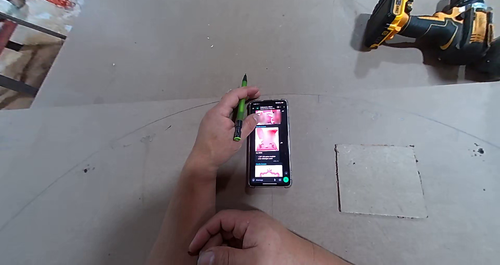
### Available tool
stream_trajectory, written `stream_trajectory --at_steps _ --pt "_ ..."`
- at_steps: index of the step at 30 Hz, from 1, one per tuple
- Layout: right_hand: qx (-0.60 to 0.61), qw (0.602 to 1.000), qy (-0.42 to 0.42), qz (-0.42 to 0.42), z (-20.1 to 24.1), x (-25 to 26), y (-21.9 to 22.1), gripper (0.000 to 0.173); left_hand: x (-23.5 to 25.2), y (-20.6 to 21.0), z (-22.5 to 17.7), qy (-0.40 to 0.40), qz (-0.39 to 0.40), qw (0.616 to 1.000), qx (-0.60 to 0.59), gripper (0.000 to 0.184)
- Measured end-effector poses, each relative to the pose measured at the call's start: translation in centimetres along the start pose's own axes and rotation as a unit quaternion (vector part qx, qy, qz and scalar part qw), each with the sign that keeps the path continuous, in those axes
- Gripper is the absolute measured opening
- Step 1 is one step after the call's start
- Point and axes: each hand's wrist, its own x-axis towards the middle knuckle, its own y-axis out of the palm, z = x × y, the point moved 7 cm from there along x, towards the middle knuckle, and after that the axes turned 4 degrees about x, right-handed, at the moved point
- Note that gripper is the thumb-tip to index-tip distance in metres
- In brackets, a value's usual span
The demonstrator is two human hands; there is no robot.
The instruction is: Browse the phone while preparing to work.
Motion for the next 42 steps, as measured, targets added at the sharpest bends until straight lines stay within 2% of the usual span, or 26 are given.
stream_trajectory --at_steps 11,14,16,18,20,27,32,36,38,40,42 --pt "0.002 1.000 0.002 -0.002 0.1 0.0 0.1 0.027 0.0 -0.5 -0.3 0.032 -0.024 0.999 -0.037 0.044" --pt "0.001 1.000 0.009 -0.004 0.2 -0.1 0.2 0.026 -0.3 -1.8 -0.1 0.060 -0.105 0.987 -0.103 0.031" --pt "0.002 1.000 0.013 -0.003 0.2 -0.1 0.2 0.026 -0.5 -2.9 0.7 0.051 -0.178 0.971 -0.152 0.022" --pt "0.004 1.000 0.014 -0.007 0.3 -0.2 0.2 0.026 -0.6 -3.6 1.3 0.026 -0.234 0.958 -0.167 0.019" --pt "0.002 1.000 0.006 -0.009 0.2 -0.3 0.2 0.026 -0.7 -3.6 1.4 0.014 -0.255 0.952 -0.168 0.021" --pt "-0.001 1.000 -0.007 -0.003 0.1 -0.2 0.2 0.028 -0.5 -3.3 1.1 0.002 -0.225 0.961 -0.163 0.034" --pt "-0.006 1.000 -0.013 -0.005 0.2 0.0 0.5 0.025 -0.2 -2.9 1.0 0.025 -0.196 0.972 -0.127 0.028" --pt "-0.049 0.998 -0.039 -0.005 0.3 0.0 0.9 0.024 0.0 -1.5 0.0 0.044 -0.106 0.993 -0.033 0.030" --pt "-0.102 0.993 -0.053 -0.008 0.5 0.0 1.0 0.024 0.2 -1.2 -0.1 0.053 -0.076 0.995 -0.025 0.031" --pt "-0.166 0.984 -0.053 -0.031 0.4 -0.5 1.3 0.027 0.0 -1.2 0.1 0.055 -0.069 0.995 -0.048 0.031" --pt "-0.205 0.970 -0.078 -0.103 0.5 -2.6 1.2 0.030 -0.4 -1.8 0.1 0.042 -0.106 0.992 -0.054 0.032"
